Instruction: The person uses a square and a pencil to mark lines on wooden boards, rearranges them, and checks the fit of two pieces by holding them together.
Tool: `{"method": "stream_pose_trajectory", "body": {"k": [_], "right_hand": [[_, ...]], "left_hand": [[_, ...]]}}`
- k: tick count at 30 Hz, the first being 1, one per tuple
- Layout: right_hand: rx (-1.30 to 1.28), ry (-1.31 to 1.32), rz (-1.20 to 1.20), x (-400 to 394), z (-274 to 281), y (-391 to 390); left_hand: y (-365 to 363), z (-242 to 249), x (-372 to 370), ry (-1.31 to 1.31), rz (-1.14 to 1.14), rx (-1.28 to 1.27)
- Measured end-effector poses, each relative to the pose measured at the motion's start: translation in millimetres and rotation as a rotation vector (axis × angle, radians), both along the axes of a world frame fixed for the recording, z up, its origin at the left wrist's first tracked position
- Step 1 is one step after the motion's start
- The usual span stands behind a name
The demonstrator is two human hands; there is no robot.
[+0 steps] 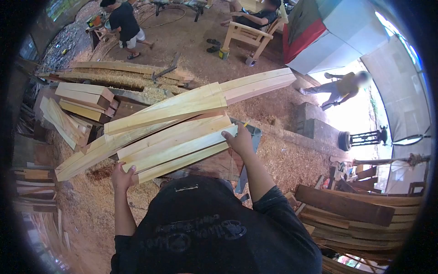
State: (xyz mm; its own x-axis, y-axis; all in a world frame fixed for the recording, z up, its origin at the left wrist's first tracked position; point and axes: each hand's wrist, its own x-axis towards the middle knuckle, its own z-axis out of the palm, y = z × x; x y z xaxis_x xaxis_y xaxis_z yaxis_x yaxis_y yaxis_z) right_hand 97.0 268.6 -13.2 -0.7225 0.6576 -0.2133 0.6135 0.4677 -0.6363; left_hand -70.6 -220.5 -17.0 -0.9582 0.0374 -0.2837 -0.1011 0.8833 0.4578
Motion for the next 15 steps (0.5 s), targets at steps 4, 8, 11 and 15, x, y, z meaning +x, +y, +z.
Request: {"method": "stream_pose_trajectory", "body": {"k": [4, 8, 11, 15], "right_hand": [[0.020, -0.067, 0.004, -4.8, 4.1, -1.0], [0.040, -0.060, 0.022, -12.0, 16.9, -2.9], [0.054, -0.033, 0.042, -15.4, 8.2, 0.6], [0.087, -0.008, 0.014, -17.5, -13.8, -0.9]], "left_hand": [[3.6, 9.3, -2.5, -0.030, 0.020, 0.007], [3.4, 14.8, -11.1, -0.018, 0.011, 0.072], [0.6, 12.7, -22.8, -0.012, 0.006, 0.070], [-5.8, -3.7, -29.7, 0.043, -0.050, -0.028]]}}
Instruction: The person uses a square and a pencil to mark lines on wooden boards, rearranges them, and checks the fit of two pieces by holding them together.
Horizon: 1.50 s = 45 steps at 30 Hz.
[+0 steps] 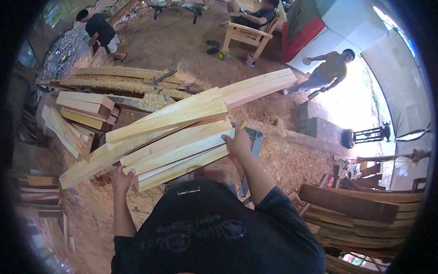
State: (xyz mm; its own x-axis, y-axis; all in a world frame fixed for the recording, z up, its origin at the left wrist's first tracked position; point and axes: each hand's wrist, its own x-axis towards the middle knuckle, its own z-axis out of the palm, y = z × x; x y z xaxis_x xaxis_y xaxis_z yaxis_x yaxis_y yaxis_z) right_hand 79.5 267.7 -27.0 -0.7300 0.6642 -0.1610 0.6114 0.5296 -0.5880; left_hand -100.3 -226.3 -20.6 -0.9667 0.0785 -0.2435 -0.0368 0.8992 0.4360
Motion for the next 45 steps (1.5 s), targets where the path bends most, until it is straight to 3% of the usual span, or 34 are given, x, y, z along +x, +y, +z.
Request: {"method": "stream_pose_trajectory", "body": {"k": [6, 12, 15, 22, 33, 41, 45], "right_hand": [[-0.047, 0.008, -0.011, 3.7, -4.6, 4.8], [-0.072, 0.004, -0.020, 3.2, 0.0, 3.9], [-0.031, 0.010, -0.016, 4.8, 2.0, 2.0], [-0.052, 0.098, -0.045, 4.4, 3.7, -0.9], [-0.019, 0.118, -0.022, 4.8, 5.4, -2.5], [-0.043, 0.121, 0.026, 5.7, 12.2, -1.8], [0.047, 0.036, 0.046, -2.5, 13.7, 10.8]], "left_hand": [[6.1, 8.6, -4.7, -0.091, 0.005, -0.096], [2.2, 8.9, -9.0, -0.177, 0.077, 0.040], [4.2, 10.9, -13.0, -0.231, 0.113, -0.015], [-13.2, -15.9, -13.2, -0.106, 0.033, 0.082], [10.3, 18.4, -3.8, -0.096, -0.035, -0.177], [16.4, 31.0, -2.9, -0.161, 0.014, -0.178], [10.4, 32.7, -14.9, -0.112, 0.065, -0.043]]}}
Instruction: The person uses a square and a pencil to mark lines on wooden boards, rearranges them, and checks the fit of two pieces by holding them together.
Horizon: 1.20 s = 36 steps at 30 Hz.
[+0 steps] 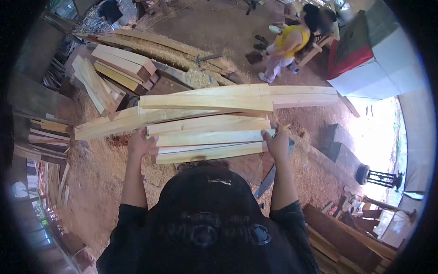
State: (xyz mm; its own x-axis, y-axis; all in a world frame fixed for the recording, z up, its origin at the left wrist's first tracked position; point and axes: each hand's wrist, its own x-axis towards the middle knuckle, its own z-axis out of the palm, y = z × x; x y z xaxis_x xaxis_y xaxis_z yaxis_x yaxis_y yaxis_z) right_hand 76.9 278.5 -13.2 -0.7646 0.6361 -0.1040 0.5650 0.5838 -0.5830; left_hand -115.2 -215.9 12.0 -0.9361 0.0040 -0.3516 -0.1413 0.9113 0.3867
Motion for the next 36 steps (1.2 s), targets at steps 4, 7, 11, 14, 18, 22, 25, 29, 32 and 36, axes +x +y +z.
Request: {"method": "stream_pose_trajectory", "body": {"k": [4, 7, 11, 14, 18, 22, 25, 29, 32, 36], "right_hand": [[0.057, 0.105, -0.032, -21.3, 3.2, 11.2], [0.004, 0.195, 0.008, -41.4, 12.0, 12.5], [0.026, 0.140, -0.052, -63.5, 30.7, 4.8], [0.020, 0.148, -0.074, -71.0, 16.2, 8.7], [-0.052, 0.106, -0.016, -73.8, 24.3, 7.7], [-0.002, 0.044, -0.002, -70.6, 23.0, 14.5], [0.001, 0.041, 0.033, -57.2, 25.3, 18.6], [-0.078, 0.163, 0.122, -32.2, 25.8, 13.5], [-0.090, 0.155, 0.133, -26.2, 27.2, -5.4], [0.128, -0.140, 0.230, -19.4, 12.7, -5.0]], "left_hand": [[11.0, 26.4, -21.1, 0.117, 0.083, 0.058], [10.7, 25.6, -39.6, 0.203, 0.120, 0.146], [15.1, 8.7, -73.0, 0.308, 0.098, 0.259], [17.8, -4.5, -99.6, 0.315, 0.083, 0.327], [36.8, 1.4, -113.7, 0.248, -0.031, 0.178], [39.3, -0.5, -103.2, 0.372, -0.043, 0.133], [29.0, 6.2, -74.0, 0.255, 0.062, 0.322], [14.6, 14.8, -25.7, 0.200, 0.141, 0.459], [2.7, 10.8, -8.8, 0.263, 0.079, 0.326], [-8.9, -17.6, 2.3, 0.330, 0.109, 0.428]]}}
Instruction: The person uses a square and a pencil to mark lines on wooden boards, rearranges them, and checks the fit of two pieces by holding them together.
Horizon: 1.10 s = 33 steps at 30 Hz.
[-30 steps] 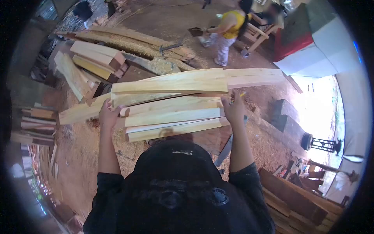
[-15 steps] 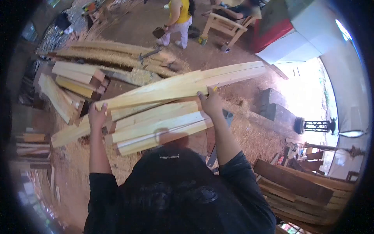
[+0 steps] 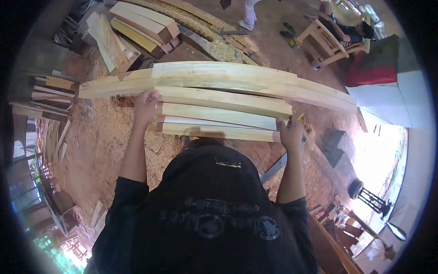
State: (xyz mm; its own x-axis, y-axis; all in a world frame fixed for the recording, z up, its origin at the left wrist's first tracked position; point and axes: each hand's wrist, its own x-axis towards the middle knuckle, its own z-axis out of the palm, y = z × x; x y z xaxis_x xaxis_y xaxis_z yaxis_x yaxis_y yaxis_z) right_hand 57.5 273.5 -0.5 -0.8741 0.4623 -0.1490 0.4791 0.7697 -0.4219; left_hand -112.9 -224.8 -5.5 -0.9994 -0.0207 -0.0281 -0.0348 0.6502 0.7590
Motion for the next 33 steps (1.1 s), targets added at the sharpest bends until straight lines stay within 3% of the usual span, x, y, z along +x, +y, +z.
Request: {"method": "stream_pose_trajectory", "body": {"k": [2, 5, 8, 12, 23, 33], "right_hand": [[-0.081, 0.087, -0.018, 2.5, -10.6, 7.0], [-0.099, 0.124, -0.060, 2.9, -10.7, 6.6], [-0.118, 0.135, -0.089, 4.3, -6.7, 10.3], [-0.215, 0.107, -0.147, 3.5, -5.7, 9.3], [-0.130, 0.132, -0.162, 8.2, -8.0, 17.5], [0.011, 0.034, -0.154, -20.3, -13.5, 24.3]], "left_hand": [[-1.2, -3.7, 9.2, -0.029, -0.106, 0.054], [6.5, 7.6, 13.7, 0.032, -0.021, -0.077], [7.1, 10.4, 16.7, 0.031, 0.003, 0.006], [8.2, 21.5, 25.5, 0.036, -0.039, -0.112], [22.7, 28.6, 37.9, -0.024, 0.033, -0.152], [6.2, -14.0, 3.3, -0.145, -0.084, -0.322]]}}
